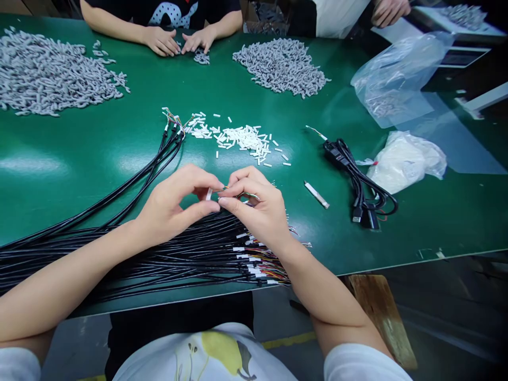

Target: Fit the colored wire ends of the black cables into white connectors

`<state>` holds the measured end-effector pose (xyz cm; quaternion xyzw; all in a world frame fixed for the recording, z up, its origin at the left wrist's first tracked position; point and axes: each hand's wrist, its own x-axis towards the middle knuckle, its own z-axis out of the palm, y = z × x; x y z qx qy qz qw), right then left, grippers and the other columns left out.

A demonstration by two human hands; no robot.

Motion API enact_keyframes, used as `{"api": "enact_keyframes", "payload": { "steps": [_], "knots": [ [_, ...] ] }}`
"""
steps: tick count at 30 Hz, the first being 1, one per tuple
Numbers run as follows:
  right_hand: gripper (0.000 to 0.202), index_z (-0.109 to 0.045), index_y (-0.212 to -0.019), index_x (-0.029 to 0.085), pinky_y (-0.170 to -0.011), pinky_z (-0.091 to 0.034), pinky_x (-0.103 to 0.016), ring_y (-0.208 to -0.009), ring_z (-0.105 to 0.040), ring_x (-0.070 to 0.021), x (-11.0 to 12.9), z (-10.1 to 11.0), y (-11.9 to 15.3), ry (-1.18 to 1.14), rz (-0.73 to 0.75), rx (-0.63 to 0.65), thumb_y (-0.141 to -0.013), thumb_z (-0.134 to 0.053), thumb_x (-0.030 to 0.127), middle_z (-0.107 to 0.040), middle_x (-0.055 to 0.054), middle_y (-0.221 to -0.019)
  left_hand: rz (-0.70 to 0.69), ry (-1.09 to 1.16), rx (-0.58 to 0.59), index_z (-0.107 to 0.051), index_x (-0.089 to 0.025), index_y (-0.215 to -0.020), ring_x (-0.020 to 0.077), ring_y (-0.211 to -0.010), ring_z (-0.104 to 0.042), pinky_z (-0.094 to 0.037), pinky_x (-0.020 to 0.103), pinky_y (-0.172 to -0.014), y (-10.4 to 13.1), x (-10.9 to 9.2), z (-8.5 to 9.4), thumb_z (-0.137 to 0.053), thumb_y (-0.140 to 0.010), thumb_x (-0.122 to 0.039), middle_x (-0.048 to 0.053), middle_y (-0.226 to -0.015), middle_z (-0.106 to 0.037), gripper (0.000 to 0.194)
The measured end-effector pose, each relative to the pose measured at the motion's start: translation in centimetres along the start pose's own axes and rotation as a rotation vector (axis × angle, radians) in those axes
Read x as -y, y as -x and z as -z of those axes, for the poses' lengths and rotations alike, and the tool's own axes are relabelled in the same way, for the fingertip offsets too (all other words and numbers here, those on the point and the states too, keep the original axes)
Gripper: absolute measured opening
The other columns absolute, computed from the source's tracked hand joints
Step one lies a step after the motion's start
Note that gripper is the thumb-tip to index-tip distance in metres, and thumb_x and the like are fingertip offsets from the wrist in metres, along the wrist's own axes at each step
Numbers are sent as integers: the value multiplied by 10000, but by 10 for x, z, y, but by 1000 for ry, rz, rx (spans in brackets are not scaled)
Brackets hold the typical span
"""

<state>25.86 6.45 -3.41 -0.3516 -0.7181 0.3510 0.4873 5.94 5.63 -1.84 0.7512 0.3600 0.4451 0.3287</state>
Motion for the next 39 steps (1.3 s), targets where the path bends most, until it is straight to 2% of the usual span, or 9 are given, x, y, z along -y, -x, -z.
{"api": "enact_keyframes", "payload": {
  "steps": [3,6,10,16,20,22,25,29,39],
  "knots": [
    [105,-693,-780,204,-707,-486,-283,-819,-592,-121,1,0,1,50,32,2,-845,-727,128,-604,9,-873,-63,-123,34,-723,-246,-871,185,-800,-628,-500,321,-755,-1,-1,0,-715,-871,-274,42,-867,-704,29],
    [97,-678,-797,204,-698,-493,-283,-813,-589,-124,1,-1,2,98,55,2,-863,-694,134,-599,3,-882,-39,-114,0,-693,-236,-814,181,-806,-627,-491,312,-751,-2,0,-2,-685,-884,-233,37,-848,-694,71],
    [76,-668,-876,202,-635,-485,-262,-755,-555,-109,1,-7,5,155,134,-44,-865,-676,127,-573,-10,-934,112,92,-83,-631,-213,-823,147,-779,-622,-502,271,-719,0,1,-6,-679,-918,-265,11,-830,-658,118],
    [125,-643,-801,203,-604,-443,-247,-752,-522,-111,2,-13,6,205,162,-92,-852,-633,89,-524,2,-871,257,248,-9,-632,-187,-836,117,-750,-613,-512,233,-694,3,4,-10,-696,-907,-274,-2,-824,-642,129],
    [117,-634,-772,205,-591,-440,-253,-760,-518,-122,4,-11,6,217,148,-123,-826,-624,101,-500,-2,-861,403,526,30,-658,-189,-1001,118,-783,-665,-561,242,-744,1,10,-8,-792,-820,-224,3,-893,-679,229],
    [113,-638,-772,206,-590,-446,-257,-751,-517,-121,4,-11,6,233,158,-128,-814,-631,102,-491,-3,-865,446,610,27,-667,-180,-1009,110,-758,-679,-571,237,-738,0,12,-6,-799,-817,-208,6,-886,-699,235],
    [124,-630,-757,193,-568,-443,-245,-695,-498,-95,4,-11,6,260,183,-141,-801,-627,77,-472,-1,-866,487,632,31,-688,-163,-944,93,-693,-678,-567,212,-686,-1,12,-6,-785,-840,-202,0,-817,-706,147],
    [134,-612,-754,184,-509,-415,-215,-614,-451,-54,4,-12,8,291,190,-158,-811,-608,63,-461,2,-887,491,657,22,-693,-175,-986,94,-676,-688,-571,205,-659,-1,12,-8,-801,-828,-190,-9,-792,-722,191],
    [125,-622,-794,181,-517,-420,-203,-658,-482,-66,1,-13,9,333,234,-159,-821,-608,60,-474,-3,-885,538,625,-5,-714,-157,-921,94,-654,-692,-582,209,-641,-1,9,-8,-838,-799,-232,12,-812,-753,189]
  ]
}}
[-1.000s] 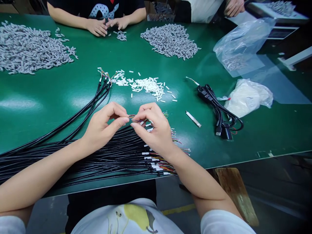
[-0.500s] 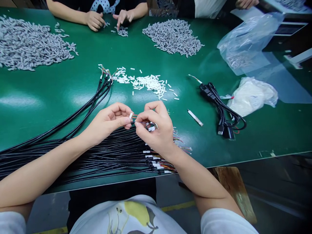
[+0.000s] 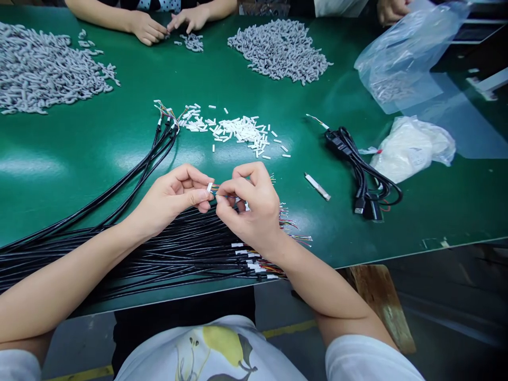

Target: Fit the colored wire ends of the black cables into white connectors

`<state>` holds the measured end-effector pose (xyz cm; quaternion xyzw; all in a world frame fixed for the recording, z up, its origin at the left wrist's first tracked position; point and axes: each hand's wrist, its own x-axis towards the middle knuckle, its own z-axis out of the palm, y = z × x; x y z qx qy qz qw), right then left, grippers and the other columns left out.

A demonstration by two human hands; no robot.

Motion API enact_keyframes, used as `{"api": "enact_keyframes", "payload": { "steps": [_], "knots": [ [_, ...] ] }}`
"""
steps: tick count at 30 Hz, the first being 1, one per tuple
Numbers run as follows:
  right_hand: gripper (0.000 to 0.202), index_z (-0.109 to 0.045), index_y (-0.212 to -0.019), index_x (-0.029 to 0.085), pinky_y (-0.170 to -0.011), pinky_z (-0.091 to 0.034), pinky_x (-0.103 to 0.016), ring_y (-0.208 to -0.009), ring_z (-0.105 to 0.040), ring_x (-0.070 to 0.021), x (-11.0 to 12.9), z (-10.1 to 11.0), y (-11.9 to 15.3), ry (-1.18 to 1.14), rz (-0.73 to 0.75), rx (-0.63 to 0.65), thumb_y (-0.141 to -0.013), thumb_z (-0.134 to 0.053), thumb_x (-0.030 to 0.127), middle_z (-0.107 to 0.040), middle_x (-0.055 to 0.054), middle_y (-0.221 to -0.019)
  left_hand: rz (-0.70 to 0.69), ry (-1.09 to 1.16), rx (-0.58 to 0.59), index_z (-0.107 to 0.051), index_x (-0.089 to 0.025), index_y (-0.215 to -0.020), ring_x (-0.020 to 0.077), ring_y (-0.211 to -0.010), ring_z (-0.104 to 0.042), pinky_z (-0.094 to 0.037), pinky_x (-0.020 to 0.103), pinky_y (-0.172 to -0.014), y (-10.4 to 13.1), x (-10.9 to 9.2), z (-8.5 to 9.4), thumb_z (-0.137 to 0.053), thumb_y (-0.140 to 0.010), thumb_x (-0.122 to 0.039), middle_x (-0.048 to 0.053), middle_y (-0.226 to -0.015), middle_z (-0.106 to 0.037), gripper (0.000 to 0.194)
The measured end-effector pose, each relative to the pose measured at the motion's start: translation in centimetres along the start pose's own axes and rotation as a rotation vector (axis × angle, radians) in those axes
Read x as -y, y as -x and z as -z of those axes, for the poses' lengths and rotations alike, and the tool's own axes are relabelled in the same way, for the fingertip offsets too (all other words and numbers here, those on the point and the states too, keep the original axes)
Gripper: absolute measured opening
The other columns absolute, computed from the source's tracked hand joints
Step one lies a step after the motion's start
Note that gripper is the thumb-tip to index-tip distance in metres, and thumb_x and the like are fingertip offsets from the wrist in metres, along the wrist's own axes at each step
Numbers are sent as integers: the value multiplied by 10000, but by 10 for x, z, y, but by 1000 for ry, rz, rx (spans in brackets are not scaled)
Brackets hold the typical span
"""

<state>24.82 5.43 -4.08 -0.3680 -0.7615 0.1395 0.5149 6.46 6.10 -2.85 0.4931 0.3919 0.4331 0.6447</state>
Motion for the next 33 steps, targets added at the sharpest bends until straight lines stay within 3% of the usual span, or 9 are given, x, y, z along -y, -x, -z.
{"api": "enact_keyframes", "payload": {
  "steps": [25,29,33],
  "knots": [
    [126,-625,-801,188,-561,-462,-222,-710,-535,-84,3,-2,3,-11,18,-6,-858,-603,78,-493,-7,-895,33,28,38,-677,-153,-837,99,-591,-656,-552,221,-580,1,-1,-3,-867,-744,-229,-8,-721,-709,224],
    [68,-639,-864,205,-569,-499,-213,-721,-560,-83,1,2,0,-142,-145,55,-864,-641,137,-529,-3,-926,-29,-4,13,-684,-169,-896,96,-621,-631,-541,220,-608,-1,-3,-2,-850,-762,-242,-7,-750,-685,225],
    [149,-618,-1026,224,-598,-573,-196,-799,-692,-92,-1,9,-7,-528,-444,81,-910,-651,311,-582,-8,-1060,-136,-12,-95,-693,-198,-961,97,-676,-580,-505,204,-625,-4,-5,-1,-815,-782,-245,-2,-808,-645,222]
  ]
}}
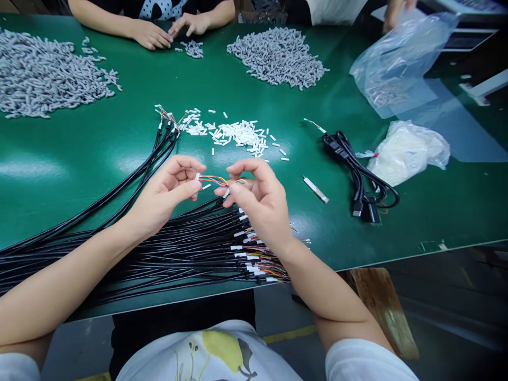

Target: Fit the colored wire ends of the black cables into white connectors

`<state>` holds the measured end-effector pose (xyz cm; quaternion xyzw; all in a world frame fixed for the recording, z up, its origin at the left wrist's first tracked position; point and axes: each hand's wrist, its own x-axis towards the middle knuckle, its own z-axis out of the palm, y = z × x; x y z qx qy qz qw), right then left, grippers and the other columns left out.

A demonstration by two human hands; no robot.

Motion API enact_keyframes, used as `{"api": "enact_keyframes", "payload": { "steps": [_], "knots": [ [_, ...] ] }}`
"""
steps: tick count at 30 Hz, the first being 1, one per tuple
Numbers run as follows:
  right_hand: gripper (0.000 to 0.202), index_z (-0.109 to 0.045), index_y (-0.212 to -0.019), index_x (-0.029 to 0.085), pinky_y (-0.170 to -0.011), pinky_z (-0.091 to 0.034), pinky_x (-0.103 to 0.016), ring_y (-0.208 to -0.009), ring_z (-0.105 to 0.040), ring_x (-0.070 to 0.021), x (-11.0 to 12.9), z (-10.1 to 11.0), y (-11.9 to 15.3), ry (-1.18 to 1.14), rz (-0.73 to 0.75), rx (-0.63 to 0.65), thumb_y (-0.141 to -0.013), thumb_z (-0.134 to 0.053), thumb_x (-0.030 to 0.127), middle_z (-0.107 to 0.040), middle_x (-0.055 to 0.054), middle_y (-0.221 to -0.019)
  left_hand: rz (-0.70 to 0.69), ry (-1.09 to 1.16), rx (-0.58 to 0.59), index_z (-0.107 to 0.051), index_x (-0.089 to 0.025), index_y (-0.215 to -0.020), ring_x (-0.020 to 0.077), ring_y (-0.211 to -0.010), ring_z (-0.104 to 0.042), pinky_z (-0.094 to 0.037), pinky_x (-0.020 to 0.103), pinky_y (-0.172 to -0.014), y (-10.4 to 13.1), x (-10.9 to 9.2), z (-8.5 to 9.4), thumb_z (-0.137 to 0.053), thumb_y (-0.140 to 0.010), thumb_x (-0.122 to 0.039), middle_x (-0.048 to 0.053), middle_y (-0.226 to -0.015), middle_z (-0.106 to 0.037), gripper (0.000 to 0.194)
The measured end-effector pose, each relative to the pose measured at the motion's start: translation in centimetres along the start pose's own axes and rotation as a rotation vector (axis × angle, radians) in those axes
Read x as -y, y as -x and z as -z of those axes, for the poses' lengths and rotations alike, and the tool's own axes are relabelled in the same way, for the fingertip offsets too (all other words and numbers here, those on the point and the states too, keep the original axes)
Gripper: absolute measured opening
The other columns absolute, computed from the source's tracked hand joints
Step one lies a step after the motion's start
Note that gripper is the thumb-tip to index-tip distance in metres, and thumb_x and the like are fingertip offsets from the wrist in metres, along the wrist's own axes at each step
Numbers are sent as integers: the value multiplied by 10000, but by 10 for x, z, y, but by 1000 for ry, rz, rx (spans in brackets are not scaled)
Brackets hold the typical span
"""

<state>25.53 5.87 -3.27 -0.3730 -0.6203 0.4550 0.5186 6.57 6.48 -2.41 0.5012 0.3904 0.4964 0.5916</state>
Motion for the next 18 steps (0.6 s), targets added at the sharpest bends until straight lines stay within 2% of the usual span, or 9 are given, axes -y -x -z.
{"api": "enact_keyframes", "payload": {
  "steps": [4,8,18],
  "knots": [
    [215,-633,-935,212,-573,-589,-181,-780,-734,-108,2,3,-4,-202,-137,14,-945,-641,427,-609,13,-913,23,-36,-15,-686,-192,-921,106,-681,-563,-494,220,-636,0,-1,1,-785,-800,-240,-2,-793,-616,164],
    [230,-668,-981,221,-584,-602,-181,-783,-742,-112,1,3,-6,-328,-214,30,-963,-626,447,-636,18,-841,39,-14,-22,-677,-183,-917,98,-651,-556,-475,218,-615,0,-3,1,-776,-795,-223,-13,-760,-604,162],
    [177,-677,-964,234,-681,-639,-220,-848,-751,-122,-2,3,-7,-356,-191,34,-923,-683,406,-673,11,-915,75,34,-50,-680,-180,-909,89,-647,-569,-469,203,-615,-1,-4,1,-785,-776,-198,-16,-759,-628,170]
  ]
}}
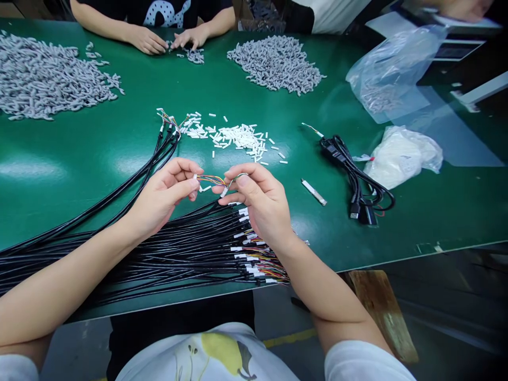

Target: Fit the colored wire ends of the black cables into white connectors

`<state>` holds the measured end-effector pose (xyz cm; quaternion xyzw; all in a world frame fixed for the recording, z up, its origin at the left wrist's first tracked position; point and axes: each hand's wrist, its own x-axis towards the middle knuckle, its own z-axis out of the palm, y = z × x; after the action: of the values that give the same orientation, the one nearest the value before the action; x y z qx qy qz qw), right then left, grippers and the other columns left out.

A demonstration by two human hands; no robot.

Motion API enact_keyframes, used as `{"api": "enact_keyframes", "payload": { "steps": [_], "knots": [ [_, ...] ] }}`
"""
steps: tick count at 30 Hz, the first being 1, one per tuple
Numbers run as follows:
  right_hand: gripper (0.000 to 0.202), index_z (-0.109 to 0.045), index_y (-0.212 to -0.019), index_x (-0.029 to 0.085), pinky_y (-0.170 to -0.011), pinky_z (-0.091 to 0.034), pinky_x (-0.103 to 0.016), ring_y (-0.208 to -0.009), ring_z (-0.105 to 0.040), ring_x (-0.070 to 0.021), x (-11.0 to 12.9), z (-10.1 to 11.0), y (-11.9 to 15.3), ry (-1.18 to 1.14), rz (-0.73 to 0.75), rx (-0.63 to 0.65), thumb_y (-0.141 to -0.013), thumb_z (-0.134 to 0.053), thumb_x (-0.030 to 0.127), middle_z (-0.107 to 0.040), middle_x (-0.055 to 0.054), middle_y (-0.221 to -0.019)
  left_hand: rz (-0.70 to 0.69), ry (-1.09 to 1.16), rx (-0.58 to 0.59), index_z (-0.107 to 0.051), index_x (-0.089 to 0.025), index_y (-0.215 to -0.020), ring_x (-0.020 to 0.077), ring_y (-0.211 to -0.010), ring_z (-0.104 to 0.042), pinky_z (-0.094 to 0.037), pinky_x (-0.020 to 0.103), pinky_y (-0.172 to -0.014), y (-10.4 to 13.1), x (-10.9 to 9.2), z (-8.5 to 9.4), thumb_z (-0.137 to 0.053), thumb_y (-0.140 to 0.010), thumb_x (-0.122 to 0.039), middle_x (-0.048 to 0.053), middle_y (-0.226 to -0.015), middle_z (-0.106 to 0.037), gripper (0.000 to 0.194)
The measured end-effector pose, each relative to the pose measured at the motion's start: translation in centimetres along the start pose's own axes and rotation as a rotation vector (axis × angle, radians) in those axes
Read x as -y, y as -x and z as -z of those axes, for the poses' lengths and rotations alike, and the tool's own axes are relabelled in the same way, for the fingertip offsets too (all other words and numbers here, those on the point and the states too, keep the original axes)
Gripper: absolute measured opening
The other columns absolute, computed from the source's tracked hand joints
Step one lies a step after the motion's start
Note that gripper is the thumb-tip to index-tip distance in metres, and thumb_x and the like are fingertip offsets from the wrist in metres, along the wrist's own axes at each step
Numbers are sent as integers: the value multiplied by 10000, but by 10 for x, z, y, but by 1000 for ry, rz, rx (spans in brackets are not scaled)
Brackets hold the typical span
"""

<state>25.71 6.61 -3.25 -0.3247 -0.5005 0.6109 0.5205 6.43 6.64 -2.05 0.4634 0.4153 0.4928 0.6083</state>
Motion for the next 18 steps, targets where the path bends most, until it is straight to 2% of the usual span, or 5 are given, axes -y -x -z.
{"api": "enact_keyframes", "payload": {
  "steps": [4,8,12,15,18],
  "knots": [
    [257,-633,-912,217,-585,-599,-183,-746,-728,-97,-1,-2,-2,-8,-58,-23,-886,-714,460,-675,14,-905,-10,-19,9,-685,-177,-884,92,-634,-552,-463,211,-599,1,0,-1,-787,-767,-204,-17,-740,-611,157],
    [283,-608,-876,211,-537,-557,-154,-695,-711,-78,0,-1,-3,-71,-116,41,-879,-721,470,-665,31,-844,27,31,45,-690,-175,-862,85,-606,-523,-444,202,-573,1,0,-1,-773,-766,-189,-21,-697,-586,127],
    [221,-631,-865,206,-514,-528,-146,-660,-691,-65,-1,0,-2,-90,-79,96,-915,-692,413,-654,42,-783,61,71,93,-682,-173,-852,80,-588,-498,-426,198,-560,1,0,0,-760,-777,-195,-27,-668,-558,111],
    [167,-661,-930,214,-479,-497,-152,-620,-664,-65,-1,-1,0,-10,-33,101,-914,-697,377,-647,50,-729,7,-3,121,-659,-180,-842,88,-586,-495,-424,215,-561,4,0,-1,-757,-809,-249,-28,-672,-548,124],
    [154,-670,-955,217,-473,-482,-158,-588,-641,-63,1,-1,2,76,-26,97,-907,-706,358,-646,55,-700,-119,-194,104,-663,-197,-924,112,-664,-548,-460,232,-615,8,-1,-2,-761,-834,-298,-9,-766,-601,167]
  ]
}}
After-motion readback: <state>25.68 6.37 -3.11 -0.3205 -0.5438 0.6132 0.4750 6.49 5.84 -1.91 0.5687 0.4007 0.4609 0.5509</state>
